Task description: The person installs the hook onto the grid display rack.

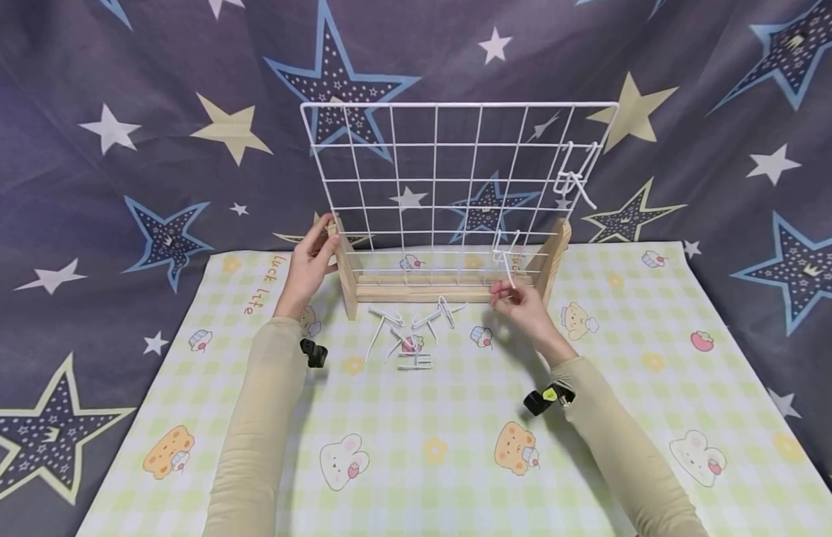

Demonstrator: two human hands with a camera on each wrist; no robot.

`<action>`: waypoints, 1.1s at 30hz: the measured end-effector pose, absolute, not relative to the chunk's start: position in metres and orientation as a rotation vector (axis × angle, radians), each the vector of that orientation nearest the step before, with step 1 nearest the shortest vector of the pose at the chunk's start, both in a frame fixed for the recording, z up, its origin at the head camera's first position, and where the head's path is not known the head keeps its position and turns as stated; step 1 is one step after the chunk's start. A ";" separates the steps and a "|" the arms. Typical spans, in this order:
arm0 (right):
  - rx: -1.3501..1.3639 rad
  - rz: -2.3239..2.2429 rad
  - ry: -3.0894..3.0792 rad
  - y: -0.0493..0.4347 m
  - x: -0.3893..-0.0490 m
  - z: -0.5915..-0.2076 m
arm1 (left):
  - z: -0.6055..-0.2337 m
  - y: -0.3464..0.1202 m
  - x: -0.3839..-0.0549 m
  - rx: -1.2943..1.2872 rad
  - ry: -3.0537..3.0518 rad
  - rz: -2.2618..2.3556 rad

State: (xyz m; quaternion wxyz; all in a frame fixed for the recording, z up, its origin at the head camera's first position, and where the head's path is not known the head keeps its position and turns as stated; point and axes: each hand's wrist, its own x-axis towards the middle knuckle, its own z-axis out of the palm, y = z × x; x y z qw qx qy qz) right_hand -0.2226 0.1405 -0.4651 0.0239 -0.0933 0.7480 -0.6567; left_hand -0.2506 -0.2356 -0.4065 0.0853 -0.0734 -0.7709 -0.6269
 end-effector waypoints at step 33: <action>-0.507 -1.675 2.420 0.109 -0.227 -0.493 | -0.391 -0.229 -0.240 -0.234 -2.299 -1.857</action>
